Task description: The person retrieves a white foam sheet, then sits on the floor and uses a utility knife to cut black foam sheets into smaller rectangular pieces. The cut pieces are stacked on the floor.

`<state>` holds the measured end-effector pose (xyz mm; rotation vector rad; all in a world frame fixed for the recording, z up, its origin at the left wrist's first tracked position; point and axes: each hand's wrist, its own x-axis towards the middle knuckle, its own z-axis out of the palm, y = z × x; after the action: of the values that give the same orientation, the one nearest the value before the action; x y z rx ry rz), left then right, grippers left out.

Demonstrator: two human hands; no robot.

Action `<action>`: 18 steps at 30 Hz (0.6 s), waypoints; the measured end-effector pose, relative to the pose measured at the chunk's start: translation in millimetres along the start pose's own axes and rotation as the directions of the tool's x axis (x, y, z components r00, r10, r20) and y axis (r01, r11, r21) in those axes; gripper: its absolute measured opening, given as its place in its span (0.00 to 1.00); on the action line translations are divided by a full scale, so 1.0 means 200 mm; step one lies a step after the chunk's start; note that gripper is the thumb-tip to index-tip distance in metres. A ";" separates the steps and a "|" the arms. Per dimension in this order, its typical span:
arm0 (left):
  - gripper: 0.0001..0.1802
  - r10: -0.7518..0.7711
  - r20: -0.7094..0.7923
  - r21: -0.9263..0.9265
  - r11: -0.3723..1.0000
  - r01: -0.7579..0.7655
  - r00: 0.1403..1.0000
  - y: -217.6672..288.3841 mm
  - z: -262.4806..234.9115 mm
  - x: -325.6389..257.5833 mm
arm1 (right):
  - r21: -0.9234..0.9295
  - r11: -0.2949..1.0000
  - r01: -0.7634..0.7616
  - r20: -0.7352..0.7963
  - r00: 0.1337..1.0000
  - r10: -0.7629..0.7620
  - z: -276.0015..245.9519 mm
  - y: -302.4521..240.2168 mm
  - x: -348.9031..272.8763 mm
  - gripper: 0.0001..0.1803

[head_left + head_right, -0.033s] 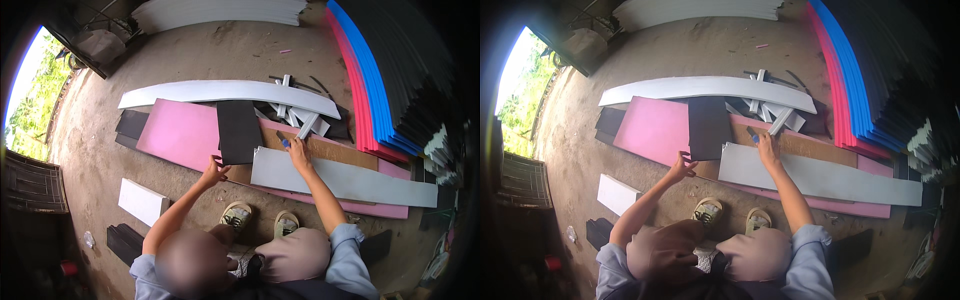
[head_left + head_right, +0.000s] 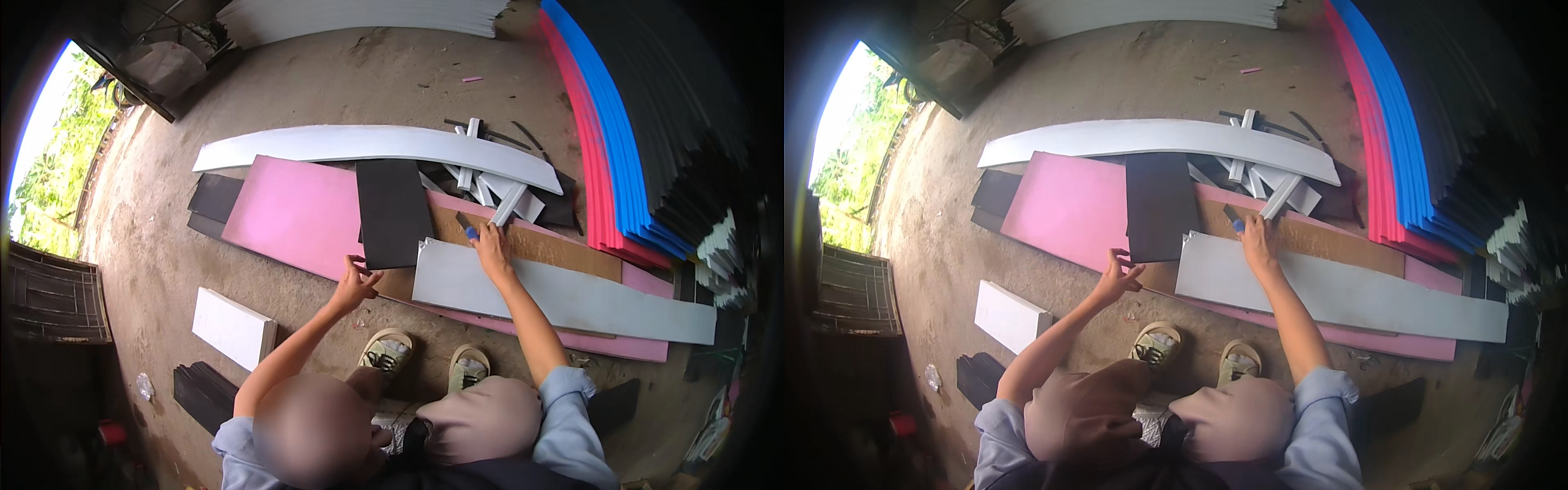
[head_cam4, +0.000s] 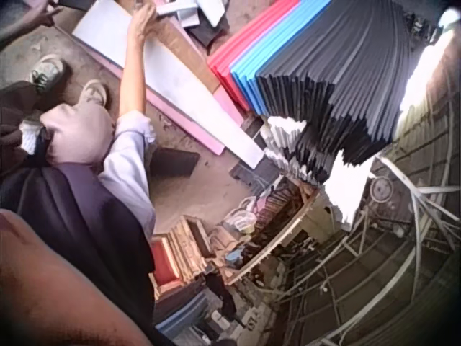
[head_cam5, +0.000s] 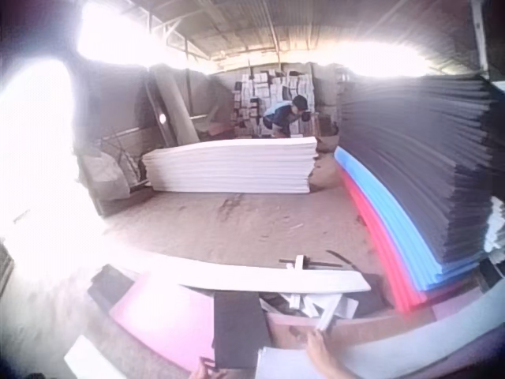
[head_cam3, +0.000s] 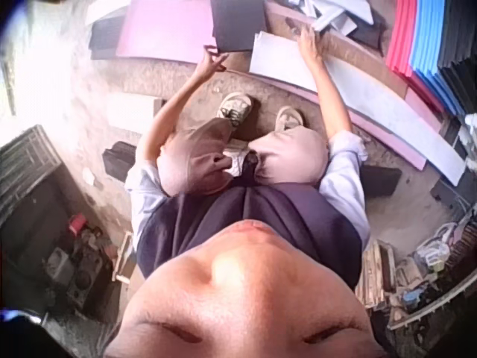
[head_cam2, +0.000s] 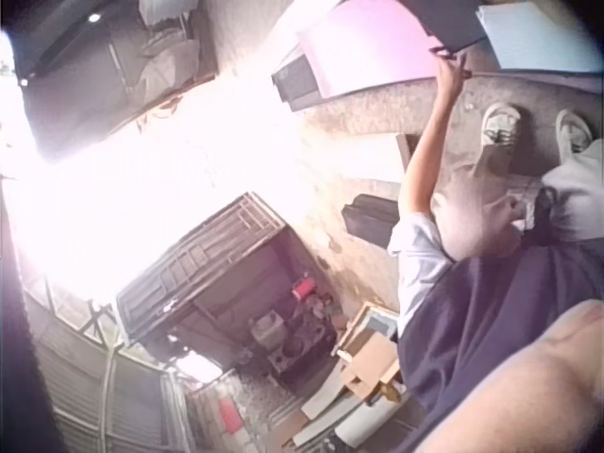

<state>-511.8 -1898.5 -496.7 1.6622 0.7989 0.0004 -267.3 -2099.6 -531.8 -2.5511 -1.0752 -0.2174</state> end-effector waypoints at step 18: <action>0.17 0.422 -0.675 0.097 0.864 -0.494 0.605 0.22 -0.26 0.34 | 0.398 0.913 -0.087 0.191 0.982 0.010 -0.28 0.15 0.15 0.13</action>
<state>-460.2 -1821.6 -472.4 1.7324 0.8510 1.0694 -225.3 -2121.3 -479.8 -2.2463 -0.9963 0.2405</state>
